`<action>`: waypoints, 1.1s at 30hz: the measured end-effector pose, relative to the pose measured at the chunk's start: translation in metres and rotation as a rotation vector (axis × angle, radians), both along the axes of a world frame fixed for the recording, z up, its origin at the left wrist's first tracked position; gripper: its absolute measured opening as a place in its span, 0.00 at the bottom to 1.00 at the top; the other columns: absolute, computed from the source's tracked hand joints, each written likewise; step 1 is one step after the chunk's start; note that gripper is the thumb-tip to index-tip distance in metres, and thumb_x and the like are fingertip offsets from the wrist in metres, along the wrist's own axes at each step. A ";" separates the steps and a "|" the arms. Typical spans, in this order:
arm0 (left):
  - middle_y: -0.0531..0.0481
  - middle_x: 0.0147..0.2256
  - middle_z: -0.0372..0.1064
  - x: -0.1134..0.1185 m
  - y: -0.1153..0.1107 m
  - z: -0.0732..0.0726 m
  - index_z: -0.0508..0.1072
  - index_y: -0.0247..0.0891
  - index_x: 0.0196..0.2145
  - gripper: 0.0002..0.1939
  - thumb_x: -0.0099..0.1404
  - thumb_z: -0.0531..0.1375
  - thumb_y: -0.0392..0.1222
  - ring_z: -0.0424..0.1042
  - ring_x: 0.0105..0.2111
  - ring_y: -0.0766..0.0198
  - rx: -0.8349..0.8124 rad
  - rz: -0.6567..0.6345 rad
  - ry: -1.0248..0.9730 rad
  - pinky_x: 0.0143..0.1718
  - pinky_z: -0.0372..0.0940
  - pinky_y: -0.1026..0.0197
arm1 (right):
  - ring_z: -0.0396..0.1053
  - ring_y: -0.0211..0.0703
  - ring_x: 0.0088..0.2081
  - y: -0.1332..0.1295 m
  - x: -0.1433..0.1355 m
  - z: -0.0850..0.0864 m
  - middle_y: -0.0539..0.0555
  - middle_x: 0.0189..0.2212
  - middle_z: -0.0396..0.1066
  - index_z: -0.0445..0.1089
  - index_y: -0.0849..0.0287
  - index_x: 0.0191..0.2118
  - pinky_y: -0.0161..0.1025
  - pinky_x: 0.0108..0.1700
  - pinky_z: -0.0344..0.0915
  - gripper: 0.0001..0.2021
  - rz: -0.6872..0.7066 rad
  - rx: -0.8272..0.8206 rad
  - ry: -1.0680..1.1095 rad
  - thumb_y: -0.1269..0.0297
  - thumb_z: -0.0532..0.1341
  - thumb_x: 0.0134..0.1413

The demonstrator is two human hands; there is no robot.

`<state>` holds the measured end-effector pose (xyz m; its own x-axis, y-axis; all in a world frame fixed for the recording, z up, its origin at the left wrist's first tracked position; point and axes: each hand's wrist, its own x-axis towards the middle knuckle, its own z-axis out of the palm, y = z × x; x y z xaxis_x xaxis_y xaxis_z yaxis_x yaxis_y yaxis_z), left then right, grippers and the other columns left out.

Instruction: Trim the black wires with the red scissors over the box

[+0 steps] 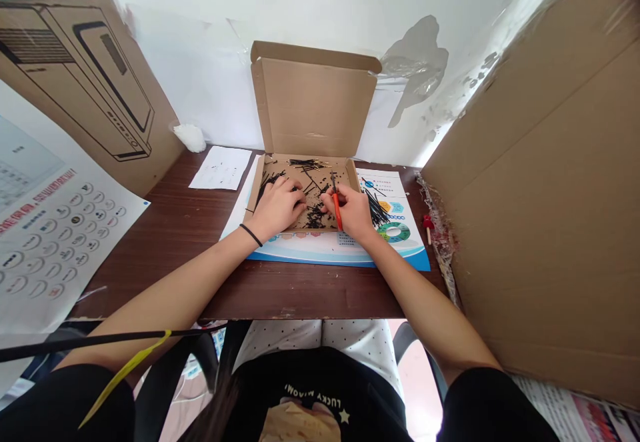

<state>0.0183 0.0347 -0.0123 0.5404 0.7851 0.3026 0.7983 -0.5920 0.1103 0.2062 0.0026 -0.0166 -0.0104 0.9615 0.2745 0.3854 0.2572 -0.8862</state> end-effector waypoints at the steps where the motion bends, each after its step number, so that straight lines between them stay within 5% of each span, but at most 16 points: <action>1: 0.42 0.49 0.71 0.000 0.000 0.000 0.79 0.38 0.35 0.13 0.68 0.54 0.42 0.64 0.51 0.48 0.003 0.002 0.000 0.49 0.61 0.46 | 0.76 0.44 0.29 0.000 0.000 0.001 0.49 0.24 0.74 0.67 0.54 0.31 0.37 0.33 0.70 0.13 -0.004 0.000 0.012 0.49 0.61 0.53; 5: 0.41 0.47 0.73 -0.001 -0.004 0.009 0.77 0.36 0.38 0.14 0.70 0.52 0.41 0.66 0.49 0.48 0.032 0.045 0.008 0.48 0.60 0.47 | 0.76 0.43 0.28 -0.001 0.000 0.003 0.49 0.23 0.73 0.66 0.54 0.31 0.35 0.30 0.68 0.13 -0.021 0.029 0.066 0.49 0.60 0.54; 11: 0.39 0.44 0.74 -0.011 -0.009 0.029 0.77 0.35 0.43 0.17 0.70 0.50 0.43 0.68 0.49 0.46 0.110 0.278 -0.087 0.50 0.58 0.43 | 0.75 0.41 0.27 -0.001 0.000 0.000 0.48 0.23 0.73 0.67 0.55 0.31 0.35 0.31 0.69 0.11 0.026 0.053 0.103 0.52 0.62 0.53; 15: 0.43 0.50 0.73 -0.006 -0.014 0.033 0.77 0.37 0.48 0.17 0.70 0.54 0.46 0.70 0.50 0.54 -0.081 0.081 -0.564 0.51 0.64 0.51 | 0.76 0.42 0.27 -0.004 -0.003 0.003 0.49 0.23 0.74 0.67 0.55 0.31 0.36 0.33 0.70 0.10 0.033 0.048 0.057 0.54 0.61 0.53; 20: 0.44 0.42 0.78 0.006 -0.020 0.027 0.79 0.37 0.46 0.19 0.65 0.61 0.54 0.74 0.39 0.63 -0.443 -0.039 -1.159 0.42 0.67 0.60 | 0.75 0.42 0.26 -0.005 -0.005 0.001 0.48 0.22 0.75 0.67 0.54 0.32 0.37 0.33 0.71 0.10 0.130 0.005 0.027 0.53 0.61 0.53; 27: 0.50 0.31 0.75 0.012 -0.020 0.023 0.80 0.38 0.34 0.16 0.52 0.72 0.50 0.71 0.32 0.71 -0.793 -0.127 -1.602 0.33 0.64 0.69 | 0.72 0.39 0.23 -0.010 -0.004 0.002 0.47 0.19 0.71 0.68 0.56 0.28 0.33 0.29 0.66 0.11 0.207 0.108 -0.114 0.54 0.64 0.51; 33: 0.51 0.30 0.73 0.013 -0.023 0.028 0.78 0.36 0.31 0.16 0.49 0.74 0.48 0.71 0.33 0.71 -0.891 -0.139 -1.661 0.34 0.65 0.69 | 0.68 0.36 0.22 -0.016 -0.006 0.006 0.48 0.18 0.70 0.70 0.57 0.28 0.33 0.29 0.64 0.16 0.218 0.141 -0.198 0.48 0.63 0.52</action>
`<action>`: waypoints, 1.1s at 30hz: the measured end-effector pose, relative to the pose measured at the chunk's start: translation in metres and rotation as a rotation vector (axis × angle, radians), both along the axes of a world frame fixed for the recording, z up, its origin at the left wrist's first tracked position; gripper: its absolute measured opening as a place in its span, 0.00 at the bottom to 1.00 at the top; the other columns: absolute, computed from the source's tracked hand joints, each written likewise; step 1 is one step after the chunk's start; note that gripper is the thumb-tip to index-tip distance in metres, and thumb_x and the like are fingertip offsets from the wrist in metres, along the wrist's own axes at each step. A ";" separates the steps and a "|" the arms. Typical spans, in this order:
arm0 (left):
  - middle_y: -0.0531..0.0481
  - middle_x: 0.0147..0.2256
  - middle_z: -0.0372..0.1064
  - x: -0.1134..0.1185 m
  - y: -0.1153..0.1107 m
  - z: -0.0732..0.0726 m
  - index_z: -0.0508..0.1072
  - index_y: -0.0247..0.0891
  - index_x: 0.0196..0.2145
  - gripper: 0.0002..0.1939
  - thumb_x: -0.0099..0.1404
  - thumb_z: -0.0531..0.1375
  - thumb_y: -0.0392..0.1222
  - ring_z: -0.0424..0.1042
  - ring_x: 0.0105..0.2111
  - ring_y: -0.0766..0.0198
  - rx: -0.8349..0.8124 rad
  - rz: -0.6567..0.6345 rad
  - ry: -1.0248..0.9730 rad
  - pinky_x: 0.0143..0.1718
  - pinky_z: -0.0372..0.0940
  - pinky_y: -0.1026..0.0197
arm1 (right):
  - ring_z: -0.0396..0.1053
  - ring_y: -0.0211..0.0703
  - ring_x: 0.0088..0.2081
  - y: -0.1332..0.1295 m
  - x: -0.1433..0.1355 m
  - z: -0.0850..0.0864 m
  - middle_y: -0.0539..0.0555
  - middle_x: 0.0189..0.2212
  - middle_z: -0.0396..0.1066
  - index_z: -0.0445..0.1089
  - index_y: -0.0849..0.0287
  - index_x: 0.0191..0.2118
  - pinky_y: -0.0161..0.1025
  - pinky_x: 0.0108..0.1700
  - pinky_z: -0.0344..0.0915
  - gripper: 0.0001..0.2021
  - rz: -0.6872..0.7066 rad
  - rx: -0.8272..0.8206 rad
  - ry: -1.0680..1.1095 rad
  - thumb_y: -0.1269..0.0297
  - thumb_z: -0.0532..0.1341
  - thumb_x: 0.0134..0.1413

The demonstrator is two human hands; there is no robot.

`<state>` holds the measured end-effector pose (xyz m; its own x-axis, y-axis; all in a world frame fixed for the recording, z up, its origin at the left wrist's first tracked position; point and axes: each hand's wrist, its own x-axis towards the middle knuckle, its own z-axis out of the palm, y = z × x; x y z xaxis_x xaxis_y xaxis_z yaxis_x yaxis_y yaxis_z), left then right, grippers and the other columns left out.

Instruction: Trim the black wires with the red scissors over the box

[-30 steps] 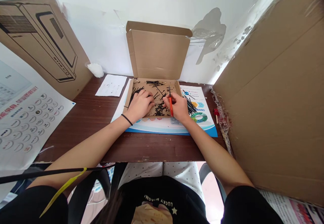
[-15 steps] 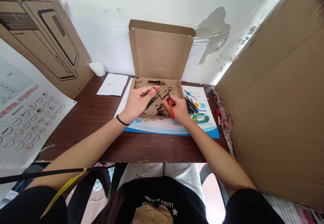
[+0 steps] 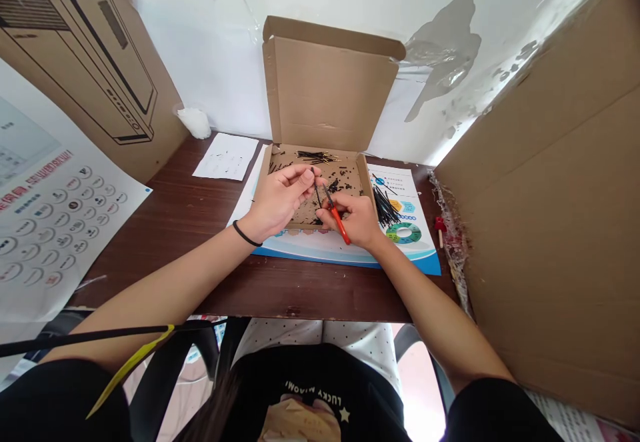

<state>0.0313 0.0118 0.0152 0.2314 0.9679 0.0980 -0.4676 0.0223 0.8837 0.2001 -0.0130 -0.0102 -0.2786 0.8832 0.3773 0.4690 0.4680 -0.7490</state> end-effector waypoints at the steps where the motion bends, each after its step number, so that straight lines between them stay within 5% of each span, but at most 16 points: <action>1: 0.51 0.30 0.73 0.000 0.000 0.000 0.78 0.36 0.32 0.16 0.50 0.74 0.49 0.71 0.32 0.71 -0.003 -0.006 0.001 0.34 0.65 0.69 | 0.68 0.36 0.22 0.000 0.000 0.000 0.48 0.18 0.70 0.70 0.57 0.28 0.33 0.30 0.64 0.16 0.002 0.006 -0.005 0.48 0.63 0.52; 21: 0.51 0.29 0.73 -0.001 0.000 0.000 0.76 0.36 0.33 0.17 0.54 0.71 0.52 0.68 0.28 0.71 0.030 -0.061 0.105 0.33 0.65 0.67 | 0.67 0.37 0.23 -0.002 -0.001 0.000 0.49 0.19 0.69 0.70 0.57 0.29 0.33 0.30 0.63 0.17 0.008 0.078 -0.072 0.46 0.62 0.54; 28: 0.48 0.32 0.74 -0.012 0.010 -0.001 0.74 0.38 0.35 0.17 0.63 0.63 0.57 0.72 0.33 0.67 0.445 0.301 0.438 0.40 0.66 0.63 | 0.63 0.35 0.23 0.002 0.000 -0.002 0.49 0.21 0.68 0.72 0.57 0.31 0.33 0.29 0.61 0.14 -0.210 0.134 -0.026 0.51 0.60 0.55; 33: 0.47 0.34 0.75 -0.013 0.007 -0.001 0.75 0.37 0.34 0.18 0.66 0.59 0.56 0.72 0.35 0.64 0.621 0.277 0.637 0.41 0.66 0.61 | 0.61 0.36 0.23 0.001 0.002 0.004 0.49 0.22 0.69 0.75 0.58 0.35 0.34 0.30 0.61 0.13 -0.313 0.229 -0.057 0.53 0.61 0.55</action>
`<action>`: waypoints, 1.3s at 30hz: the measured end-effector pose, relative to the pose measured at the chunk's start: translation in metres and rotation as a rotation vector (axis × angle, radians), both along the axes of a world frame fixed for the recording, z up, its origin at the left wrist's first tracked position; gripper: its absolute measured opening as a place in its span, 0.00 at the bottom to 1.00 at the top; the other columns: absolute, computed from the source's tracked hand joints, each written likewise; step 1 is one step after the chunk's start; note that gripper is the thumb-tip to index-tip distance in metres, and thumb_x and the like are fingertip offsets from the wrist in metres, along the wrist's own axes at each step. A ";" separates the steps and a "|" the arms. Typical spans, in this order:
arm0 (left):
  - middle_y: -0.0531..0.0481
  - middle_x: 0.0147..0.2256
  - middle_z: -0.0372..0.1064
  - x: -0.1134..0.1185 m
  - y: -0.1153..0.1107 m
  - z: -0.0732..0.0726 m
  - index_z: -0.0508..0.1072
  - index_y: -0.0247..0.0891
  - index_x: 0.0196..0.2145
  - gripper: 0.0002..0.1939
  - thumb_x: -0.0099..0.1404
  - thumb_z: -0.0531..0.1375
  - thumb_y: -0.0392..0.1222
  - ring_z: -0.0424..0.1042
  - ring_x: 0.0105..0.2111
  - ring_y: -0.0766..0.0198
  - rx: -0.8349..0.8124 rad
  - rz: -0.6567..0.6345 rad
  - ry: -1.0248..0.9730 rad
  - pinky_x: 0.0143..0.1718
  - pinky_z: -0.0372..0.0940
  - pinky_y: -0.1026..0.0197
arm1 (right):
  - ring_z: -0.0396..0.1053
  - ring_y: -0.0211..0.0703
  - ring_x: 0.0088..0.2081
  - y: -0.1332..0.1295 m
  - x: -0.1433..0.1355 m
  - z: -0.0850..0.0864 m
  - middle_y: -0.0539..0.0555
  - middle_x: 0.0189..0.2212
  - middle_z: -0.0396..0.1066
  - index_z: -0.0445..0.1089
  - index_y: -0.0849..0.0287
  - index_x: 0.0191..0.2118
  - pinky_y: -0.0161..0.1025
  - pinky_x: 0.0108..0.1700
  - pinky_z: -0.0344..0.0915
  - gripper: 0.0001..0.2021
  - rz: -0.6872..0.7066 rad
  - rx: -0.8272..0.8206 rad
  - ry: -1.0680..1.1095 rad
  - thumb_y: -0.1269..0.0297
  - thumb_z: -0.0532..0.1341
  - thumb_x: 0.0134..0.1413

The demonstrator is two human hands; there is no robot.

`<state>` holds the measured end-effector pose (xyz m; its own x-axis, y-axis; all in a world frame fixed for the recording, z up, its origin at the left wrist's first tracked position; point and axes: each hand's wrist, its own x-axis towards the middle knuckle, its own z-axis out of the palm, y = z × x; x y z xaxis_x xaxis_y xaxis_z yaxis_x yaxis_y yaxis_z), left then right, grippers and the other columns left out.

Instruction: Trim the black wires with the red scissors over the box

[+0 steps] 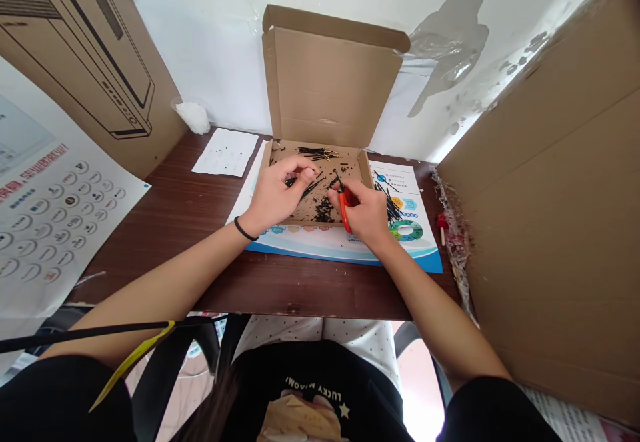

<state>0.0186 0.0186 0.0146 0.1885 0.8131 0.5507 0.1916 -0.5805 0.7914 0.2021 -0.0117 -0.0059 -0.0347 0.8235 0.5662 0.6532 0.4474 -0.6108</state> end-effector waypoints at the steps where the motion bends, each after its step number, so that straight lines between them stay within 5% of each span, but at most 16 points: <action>1: 0.46 0.35 0.75 0.001 -0.002 0.000 0.75 0.37 0.34 0.17 0.66 0.59 0.55 0.72 0.35 0.64 -0.007 -0.010 0.016 0.42 0.66 0.61 | 0.62 0.36 0.24 -0.001 0.000 0.001 0.50 0.22 0.70 0.75 0.58 0.35 0.34 0.30 0.61 0.13 -0.001 0.010 -0.015 0.53 0.61 0.55; 17: 0.46 0.36 0.77 0.004 -0.008 0.001 0.79 0.39 0.34 0.17 0.65 0.60 0.55 0.72 0.37 0.60 -0.092 -0.030 0.054 0.45 0.64 0.60 | 0.64 0.38 0.24 -0.001 0.003 -0.004 0.50 0.21 0.71 0.76 0.56 0.38 0.33 0.30 0.56 0.15 -0.004 0.055 -0.245 0.50 0.60 0.58; 39: 0.47 0.33 0.77 0.003 -0.007 -0.001 0.80 0.39 0.33 0.18 0.64 0.61 0.57 0.73 0.36 0.60 -0.111 -0.038 0.071 0.44 0.64 0.60 | 0.64 0.37 0.23 -0.001 0.005 -0.002 0.51 0.21 0.72 0.75 0.56 0.33 0.33 0.28 0.54 0.14 -0.011 0.063 -0.299 0.52 0.59 0.60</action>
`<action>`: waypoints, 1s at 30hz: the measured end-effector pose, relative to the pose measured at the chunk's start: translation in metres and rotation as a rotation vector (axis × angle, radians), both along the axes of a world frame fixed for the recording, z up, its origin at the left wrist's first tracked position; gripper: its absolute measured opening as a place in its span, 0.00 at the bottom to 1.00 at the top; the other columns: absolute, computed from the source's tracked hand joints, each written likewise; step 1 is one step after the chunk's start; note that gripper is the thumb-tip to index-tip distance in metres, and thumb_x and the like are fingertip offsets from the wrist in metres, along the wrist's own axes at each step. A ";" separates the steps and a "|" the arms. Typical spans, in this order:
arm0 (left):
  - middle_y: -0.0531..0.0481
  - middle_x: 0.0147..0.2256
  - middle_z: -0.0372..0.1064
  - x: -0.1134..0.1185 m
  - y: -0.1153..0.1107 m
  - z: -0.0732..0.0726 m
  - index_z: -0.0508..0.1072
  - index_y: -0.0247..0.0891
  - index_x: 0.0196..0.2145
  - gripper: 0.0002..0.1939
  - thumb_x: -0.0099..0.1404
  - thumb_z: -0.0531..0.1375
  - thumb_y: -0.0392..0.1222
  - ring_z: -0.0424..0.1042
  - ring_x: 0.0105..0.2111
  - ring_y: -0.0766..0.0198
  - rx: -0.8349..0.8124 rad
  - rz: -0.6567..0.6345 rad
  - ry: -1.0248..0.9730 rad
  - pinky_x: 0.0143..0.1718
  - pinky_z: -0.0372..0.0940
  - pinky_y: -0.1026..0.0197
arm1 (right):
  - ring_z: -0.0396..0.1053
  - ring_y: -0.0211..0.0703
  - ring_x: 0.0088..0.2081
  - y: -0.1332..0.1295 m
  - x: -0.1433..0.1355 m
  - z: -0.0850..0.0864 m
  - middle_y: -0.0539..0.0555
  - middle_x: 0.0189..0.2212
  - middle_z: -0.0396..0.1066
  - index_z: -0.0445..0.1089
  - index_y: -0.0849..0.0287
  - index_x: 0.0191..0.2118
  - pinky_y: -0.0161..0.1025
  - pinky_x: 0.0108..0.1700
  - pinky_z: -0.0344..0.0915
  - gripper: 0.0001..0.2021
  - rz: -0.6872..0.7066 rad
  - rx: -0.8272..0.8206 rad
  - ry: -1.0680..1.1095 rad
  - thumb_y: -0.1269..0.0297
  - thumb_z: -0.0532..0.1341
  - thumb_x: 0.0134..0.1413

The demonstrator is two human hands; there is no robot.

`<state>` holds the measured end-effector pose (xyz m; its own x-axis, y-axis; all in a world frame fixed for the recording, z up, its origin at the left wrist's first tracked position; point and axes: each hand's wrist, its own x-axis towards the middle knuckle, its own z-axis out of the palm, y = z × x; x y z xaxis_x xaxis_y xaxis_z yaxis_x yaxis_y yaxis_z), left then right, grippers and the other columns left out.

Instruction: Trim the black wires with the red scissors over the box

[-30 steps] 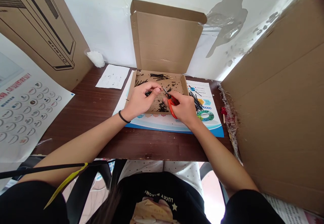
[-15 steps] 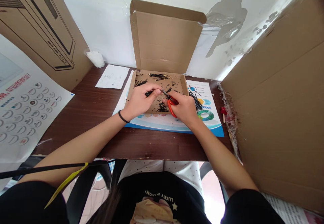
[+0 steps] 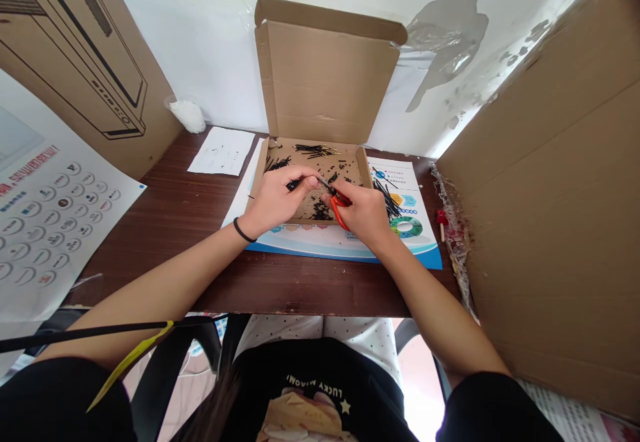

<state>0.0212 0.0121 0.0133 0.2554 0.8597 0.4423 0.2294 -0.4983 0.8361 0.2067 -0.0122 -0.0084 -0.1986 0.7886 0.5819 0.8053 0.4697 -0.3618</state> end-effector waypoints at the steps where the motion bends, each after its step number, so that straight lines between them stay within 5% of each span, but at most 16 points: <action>1: 0.47 0.33 0.77 0.000 0.000 0.000 0.80 0.39 0.33 0.18 0.64 0.61 0.57 0.73 0.35 0.60 0.003 -0.002 0.007 0.43 0.64 0.60 | 0.63 0.37 0.23 0.000 0.000 0.000 0.51 0.21 0.71 0.74 0.56 0.32 0.33 0.28 0.54 0.14 -0.001 -0.010 0.008 0.52 0.59 0.60; 7: 0.46 0.31 0.77 0.003 -0.003 0.002 0.77 0.38 0.34 0.19 0.63 0.62 0.58 0.74 0.35 0.61 -0.140 -0.054 -0.123 0.41 0.65 0.60 | 0.63 0.38 0.24 -0.001 -0.003 0.002 0.49 0.20 0.68 0.73 0.56 0.32 0.35 0.28 0.56 0.14 0.011 -0.173 0.275 0.51 0.62 0.56; 12: 0.48 0.33 0.76 0.013 -0.005 -0.002 0.74 0.39 0.36 0.20 0.56 0.68 0.57 0.75 0.37 0.63 -0.433 -0.121 -0.510 0.43 0.67 0.60 | 0.66 0.37 0.26 -0.002 -0.017 0.005 0.49 0.26 0.71 0.71 0.56 0.34 0.35 0.30 0.63 0.20 0.185 -0.463 0.744 0.44 0.67 0.45; 16: 0.50 0.34 0.75 0.017 -0.006 -0.005 0.74 0.39 0.34 0.18 0.54 0.71 0.54 0.74 0.40 0.64 -0.512 -0.134 -0.609 0.39 0.66 0.63 | 0.65 0.35 0.23 -0.003 -0.025 0.007 0.49 0.26 0.73 0.68 0.56 0.34 0.33 0.24 0.61 0.23 0.270 -0.621 0.911 0.43 0.70 0.40; 30: 0.53 0.27 0.68 0.016 -0.009 -0.001 0.74 0.38 0.31 0.17 0.55 0.70 0.53 0.66 0.23 0.69 -0.575 -0.346 -0.600 0.24 0.66 0.62 | 0.61 0.30 0.15 -0.011 -0.026 0.015 0.44 0.18 0.71 0.64 0.56 0.32 0.29 0.17 0.60 0.12 0.457 -0.770 1.090 0.56 0.65 0.53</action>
<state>0.0368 0.0027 0.0127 0.4055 0.9075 0.1093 -0.4111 0.0743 0.9085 0.1803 -0.0234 0.0066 -0.2558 0.9644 0.0664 -0.2092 0.0119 -0.9778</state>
